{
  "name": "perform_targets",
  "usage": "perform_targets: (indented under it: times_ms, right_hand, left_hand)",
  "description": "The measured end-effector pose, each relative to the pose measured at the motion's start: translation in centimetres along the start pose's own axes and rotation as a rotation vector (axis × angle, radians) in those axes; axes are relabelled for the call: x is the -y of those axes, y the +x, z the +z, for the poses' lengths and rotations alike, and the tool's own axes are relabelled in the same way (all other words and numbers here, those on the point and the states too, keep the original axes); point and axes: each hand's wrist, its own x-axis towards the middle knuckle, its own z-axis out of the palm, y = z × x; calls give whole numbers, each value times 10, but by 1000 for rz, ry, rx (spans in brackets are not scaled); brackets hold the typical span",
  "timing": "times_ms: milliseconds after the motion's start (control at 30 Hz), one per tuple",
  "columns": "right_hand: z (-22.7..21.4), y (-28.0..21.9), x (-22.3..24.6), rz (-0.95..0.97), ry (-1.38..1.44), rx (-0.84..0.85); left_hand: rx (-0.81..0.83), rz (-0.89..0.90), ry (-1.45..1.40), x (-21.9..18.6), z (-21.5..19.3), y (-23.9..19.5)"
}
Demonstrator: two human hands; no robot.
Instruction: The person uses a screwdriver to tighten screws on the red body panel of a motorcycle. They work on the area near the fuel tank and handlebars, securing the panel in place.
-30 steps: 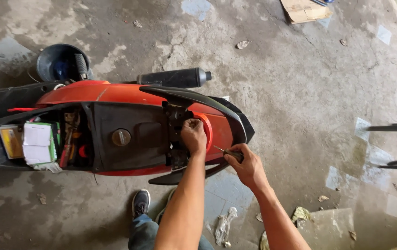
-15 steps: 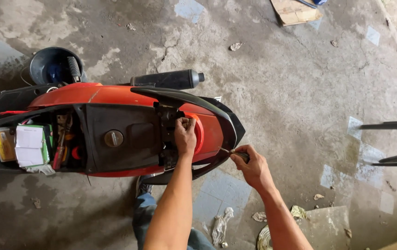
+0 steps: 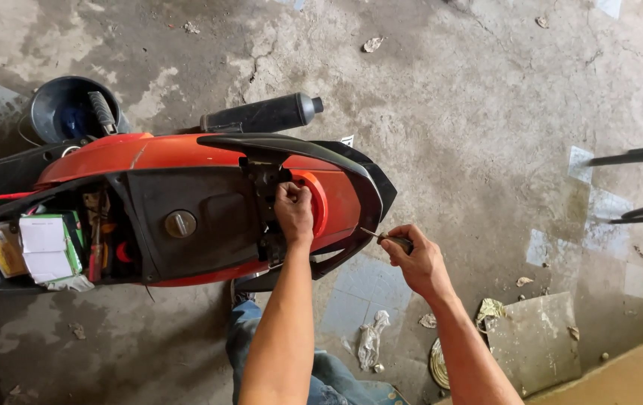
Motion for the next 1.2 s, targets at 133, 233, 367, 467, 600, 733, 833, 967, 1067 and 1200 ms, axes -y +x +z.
perform_targets:
  times_ms: [133,233,367,467,600,733,833,967,1067,1200]
  right_hand:
    - [-4,-1,-18,-1,16,7]
    - [-2,-5,-29,15,-39,11]
    - [8,-7,-38,37,-78,2]
    - [24,-9,-32,29,-123,37]
    - [44,-14,-1,-42,-71,110]
    - [56,-22,21,13,-58,140]
    - [61,-24,21,-76,-85,125]
    - [67,-32,34,-112,-48,144]
    - [80,-34,26,-115,-74,98]
    - [99,-43,26,-155,-124,47]
  left_hand:
    - [86,43,-86,6,-9,10]
    - [147,-98,-371,-36,-35,-2]
    - [192,-389,-580,-28,-86,-17]
    - [244,-469,-555,-12,-120,-29]
    - [315,-483,-474,-31,-144,-43]
    - [321,-511,-446,-46,-153,-44]
    - [360,-502,-337,-42,-157,-44]
    - [441,-476,-195,-39,-170,-43]
    - [528,-489,-122,-28,-186,-39]
    - [560,-471,-30,-30,-207,-37]
